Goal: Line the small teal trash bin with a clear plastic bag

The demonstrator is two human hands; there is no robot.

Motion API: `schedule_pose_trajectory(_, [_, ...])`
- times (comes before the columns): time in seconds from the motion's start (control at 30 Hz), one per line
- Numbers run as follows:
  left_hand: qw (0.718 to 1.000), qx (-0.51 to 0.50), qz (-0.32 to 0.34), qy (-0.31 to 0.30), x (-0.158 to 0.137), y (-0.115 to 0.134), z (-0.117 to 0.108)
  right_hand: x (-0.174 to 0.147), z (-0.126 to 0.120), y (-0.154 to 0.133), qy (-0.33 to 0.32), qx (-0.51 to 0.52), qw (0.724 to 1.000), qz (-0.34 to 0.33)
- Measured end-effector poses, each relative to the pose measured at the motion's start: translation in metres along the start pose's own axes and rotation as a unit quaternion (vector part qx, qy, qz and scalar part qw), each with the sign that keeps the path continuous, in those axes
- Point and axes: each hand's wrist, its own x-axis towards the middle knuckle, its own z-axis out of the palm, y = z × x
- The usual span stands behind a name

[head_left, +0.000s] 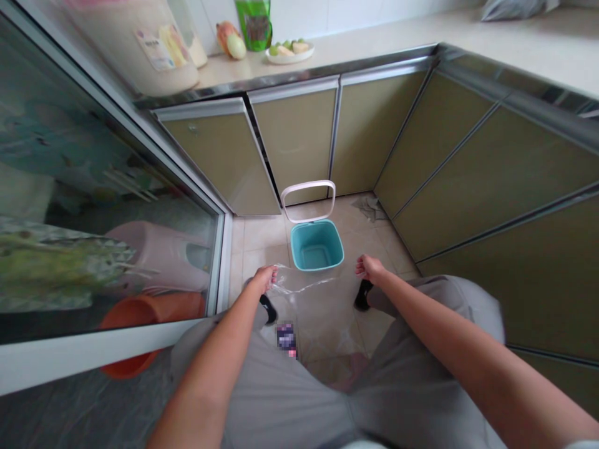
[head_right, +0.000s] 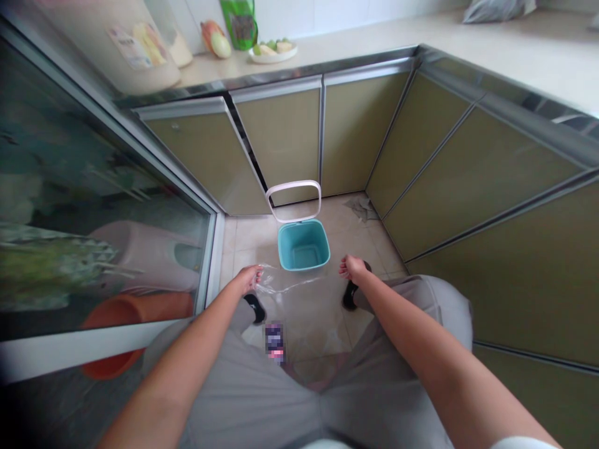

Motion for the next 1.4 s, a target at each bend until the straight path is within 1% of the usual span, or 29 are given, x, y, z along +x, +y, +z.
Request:
schedule_pose_trajectory(0.07, [1.0, 0.004, -0.002, 0.025, 0.0, 0.0, 0.0, 0.001, 0.0, -0.001, 0.002, 0.004, 1.0, -0.018])
schedule_pose_trajectory(0.13, [0.998, 0.017, 0.007, 0.063, -0.002, -0.001, -0.002, 0.001, -0.002, 0.0, 0.007, 0.002, 0.999, -0.039])
schedule_pose_trajectory(0.2, [0.989, 0.072, 0.041, 0.121, -0.006, -0.003, -0.005, -0.001, -0.004, 0.004, 0.021, -0.024, 0.998, -0.061])
schedule_pose_trajectory(0.23, [0.98, 0.112, 0.065, 0.152, -0.009, -0.005, -0.006, -0.002, -0.006, 0.005, 0.035, -0.05, 0.995, -0.078])
schedule_pose_trajectory(0.3, [0.954, 0.189, 0.112, 0.204, -0.016, -0.007, -0.009, -0.005, -0.011, 0.007, 0.073, -0.126, 0.982, -0.121])
schedule_pose_trajectory(0.33, [0.943, 0.216, 0.129, 0.22, -0.02, -0.007, -0.01, -0.006, -0.013, 0.008, 0.096, -0.166, 0.971, -0.145])
schedule_pose_trajectory(0.4, [0.933, 0.236, 0.141, 0.231, -0.03, -0.008, -0.011, -0.011, -0.019, 0.008, 0.14, -0.224, 0.947, -0.183])
schedule_pose_trajectory(0.47, [0.934, 0.242, 0.133, 0.225, -0.04, -0.008, -0.01, -0.016, -0.025, 0.008, 0.165, -0.242, 0.935, -0.2])
schedule_pose_trajectory(0.57, [0.944, 0.235, 0.111, 0.204, -0.051, -0.009, -0.009, -0.026, -0.033, 0.007, 0.167, -0.23, 0.937, -0.205])
schedule_pose_trajectory(0.63, [0.95, 0.222, 0.115, 0.189, -0.056, -0.01, -0.008, -0.033, -0.038, 0.005, 0.166, -0.224, 0.939, -0.203])
schedule_pose_trajectory(0.73, [0.951, 0.206, 0.156, 0.169, -0.059, -0.008, -0.005, -0.042, -0.044, 0.002, 0.162, -0.223, 0.937, -0.216])
schedule_pose_trajectory(0.8, [0.952, 0.186, 0.196, 0.144, -0.061, -0.004, -0.001, -0.046, -0.046, 0.001, 0.138, -0.22, 0.936, -0.236])
schedule_pose_trajectory(0.9, [0.958, 0.125, 0.246, 0.076, -0.067, 0.004, 0.008, -0.05, -0.044, 0.0, 0.094, -0.219, 0.936, -0.259])
schedule_pose_trajectory(1.0, [0.962, 0.092, 0.258, 0.008, -0.079, 0.011, 0.018, -0.054, -0.037, -0.008, 0.077, -0.249, 0.917, -0.301])
schedule_pose_trajectory(1.07, [0.959, 0.114, 0.256, -0.033, -0.09, 0.012, 0.024, -0.057, -0.028, -0.029, 0.058, -0.269, 0.898, -0.344])
schedule_pose_trajectory(1.1, [0.956, 0.138, 0.254, -0.056, -0.096, 0.012, 0.027, -0.057, -0.022, -0.045, 0.052, -0.275, 0.888, -0.364])
schedule_pose_trajectory(1.17, [0.941, 0.201, 0.252, -0.104, -0.11, 0.009, 0.033, -0.058, -0.007, -0.089, 0.057, -0.285, 0.866, -0.408])
schedule_pose_trajectory(1.2, [0.931, 0.233, 0.251, -0.126, -0.116, 0.007, 0.036, -0.058, 0.003, -0.116, 0.071, -0.293, 0.848, -0.435])
schedule_pose_trajectory(1.3, [0.9, 0.312, 0.252, -0.17, -0.134, -0.003, 0.043, -0.054, 0.037, -0.196, 0.099, -0.331, 0.765, -0.543])
schedule_pose_trajectory(1.37, [0.881, 0.353, 0.247, -0.195, -0.141, -0.008, 0.045, -0.049, 0.058, -0.237, 0.087, -0.37, 0.721, -0.579])
schedule_pose_trajectory(1.4, [0.873, 0.371, 0.242, -0.204, -0.142, -0.01, 0.044, -0.048, 0.066, -0.251, 0.071, -0.4, 0.709, -0.577])
